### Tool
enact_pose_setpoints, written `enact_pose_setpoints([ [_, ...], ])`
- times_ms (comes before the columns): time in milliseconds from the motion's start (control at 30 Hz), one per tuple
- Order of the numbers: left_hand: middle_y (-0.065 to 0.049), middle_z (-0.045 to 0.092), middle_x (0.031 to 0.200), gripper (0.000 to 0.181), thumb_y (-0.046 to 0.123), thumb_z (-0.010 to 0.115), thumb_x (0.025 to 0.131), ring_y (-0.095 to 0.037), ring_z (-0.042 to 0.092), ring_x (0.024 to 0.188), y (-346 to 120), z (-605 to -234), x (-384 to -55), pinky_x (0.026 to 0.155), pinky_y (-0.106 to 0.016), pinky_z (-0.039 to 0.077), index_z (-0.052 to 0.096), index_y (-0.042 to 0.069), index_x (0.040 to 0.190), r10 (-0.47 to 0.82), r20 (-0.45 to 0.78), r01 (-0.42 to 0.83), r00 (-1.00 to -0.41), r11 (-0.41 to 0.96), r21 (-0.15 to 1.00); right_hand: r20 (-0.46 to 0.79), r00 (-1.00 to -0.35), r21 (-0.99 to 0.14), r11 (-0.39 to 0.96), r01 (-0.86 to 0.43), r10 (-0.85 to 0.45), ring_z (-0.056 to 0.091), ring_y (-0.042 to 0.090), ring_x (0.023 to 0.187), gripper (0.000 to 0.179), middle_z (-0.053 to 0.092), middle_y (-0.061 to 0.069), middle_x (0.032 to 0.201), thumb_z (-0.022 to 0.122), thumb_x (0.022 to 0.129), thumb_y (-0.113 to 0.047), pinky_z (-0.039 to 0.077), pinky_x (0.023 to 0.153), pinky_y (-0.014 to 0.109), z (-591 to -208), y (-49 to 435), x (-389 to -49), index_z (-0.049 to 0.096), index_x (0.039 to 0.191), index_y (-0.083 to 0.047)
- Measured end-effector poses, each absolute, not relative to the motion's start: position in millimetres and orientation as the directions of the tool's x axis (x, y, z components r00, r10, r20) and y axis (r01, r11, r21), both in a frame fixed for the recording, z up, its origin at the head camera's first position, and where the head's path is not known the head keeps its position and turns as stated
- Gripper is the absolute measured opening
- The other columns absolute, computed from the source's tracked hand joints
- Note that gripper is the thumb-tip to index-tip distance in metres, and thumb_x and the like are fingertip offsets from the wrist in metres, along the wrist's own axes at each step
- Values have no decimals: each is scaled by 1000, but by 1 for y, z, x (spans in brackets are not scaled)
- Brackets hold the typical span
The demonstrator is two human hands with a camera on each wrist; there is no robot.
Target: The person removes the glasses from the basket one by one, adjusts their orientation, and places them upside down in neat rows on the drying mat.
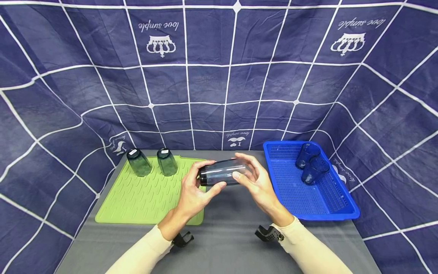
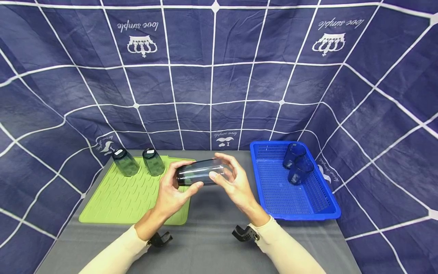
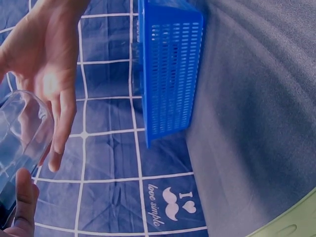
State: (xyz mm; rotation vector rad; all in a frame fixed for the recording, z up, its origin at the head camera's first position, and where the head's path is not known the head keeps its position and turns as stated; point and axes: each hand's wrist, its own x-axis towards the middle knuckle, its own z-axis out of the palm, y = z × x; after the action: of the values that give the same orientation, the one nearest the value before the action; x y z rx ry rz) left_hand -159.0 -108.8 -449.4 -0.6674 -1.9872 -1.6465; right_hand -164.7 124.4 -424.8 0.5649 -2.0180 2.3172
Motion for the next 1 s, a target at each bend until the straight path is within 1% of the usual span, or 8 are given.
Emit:
enact_pose_setpoints([
  [200, -13, 77, 139, 69, 5, 102, 87, -11, 75, 109, -113, -449, -160, 77, -18, 65, 71, 10, 148, 64, 626, 626, -777, 184, 758, 296, -927, -954, -127, -273, -229, 70, 15, 140, 68, 62, 17, 162, 79, 105, -3, 60, 113, 23, -424, 127, -165, 54, 168, -3],
  [433, -13, 78, 140, 69, 5, 102, 87, -11, 76, 110, -117, -450, -161, 80, -20, 67, 71, 10, 148, 64, 627, 627, -776, 189, 756, 307, -922, -951, -118, -286, -237, 72, 15, 137, 68, 61, 16, 164, 78, 105, -1, 64, 108, 25, -424, 130, -166, 54, 168, -3],
  [633, -13, 77, 141, 68, 3, 101, 88, -11, 77, 112, -119, -450, -161, 84, -19, 67, 71, 10, 148, 55, 621, 620, -782, 174, 765, 341, -914, -940, -67, -334, -219, 69, 12, 146, 67, 62, 18, 167, 78, 104, 2, 62, 117, 28, -423, 135, -168, 56, 167, -2],
  [700, -14, 77, 141, 68, 3, 101, 87, -10, 77, 111, -119, -450, -161, 84, -19, 67, 71, 9, 148, 54, 620, 619, -783, 173, 766, 350, -913, -937, -52, -347, -209, 68, 15, 149, 67, 62, 21, 167, 78, 103, 3, 60, 121, 29, -422, 137, -169, 56, 166, -2],
  [767, -13, 77, 141, 68, 3, 102, 87, -10, 77, 111, -120, -450, -161, 84, -19, 67, 71, 9, 148, 55, 616, 615, -786, 173, 769, 357, -912, -933, -36, -357, -203, 67, 25, 153, 67, 62, 21, 167, 78, 103, 4, 60, 122, 30, -423, 139, -170, 56, 166, -1],
  [867, -13, 77, 141, 70, 4, 102, 87, -10, 77, 110, -121, -450, -161, 83, -19, 67, 71, 10, 149, 58, 614, 613, -787, 176, 770, 367, -908, -928, -14, -372, -200, 67, 27, 153, 67, 62, 20, 167, 79, 103, 4, 59, 125, 38, -422, 143, -171, 56, 166, -1],
  [933, -14, 77, 141, 70, 4, 102, 87, -9, 78, 111, -121, -451, -162, 84, -19, 67, 71, 10, 149, 57, 614, 613, -787, 181, 769, 377, -904, -923, 1, -385, -201, 67, 25, 153, 67, 62, 18, 168, 79, 103, 4, 59, 125, 40, -422, 145, -172, 56, 166, -1],
  [1000, -14, 78, 142, 71, 4, 102, 87, -8, 78, 111, -122, -451, -163, 84, -19, 67, 70, 10, 150, 53, 615, 612, -787, 192, 767, 388, -899, -917, 12, -399, -201, 68, 15, 149, 66, 62, 18, 168, 79, 103, 5, 60, 124, 39, -422, 147, -174, 57, 165, -1],
])
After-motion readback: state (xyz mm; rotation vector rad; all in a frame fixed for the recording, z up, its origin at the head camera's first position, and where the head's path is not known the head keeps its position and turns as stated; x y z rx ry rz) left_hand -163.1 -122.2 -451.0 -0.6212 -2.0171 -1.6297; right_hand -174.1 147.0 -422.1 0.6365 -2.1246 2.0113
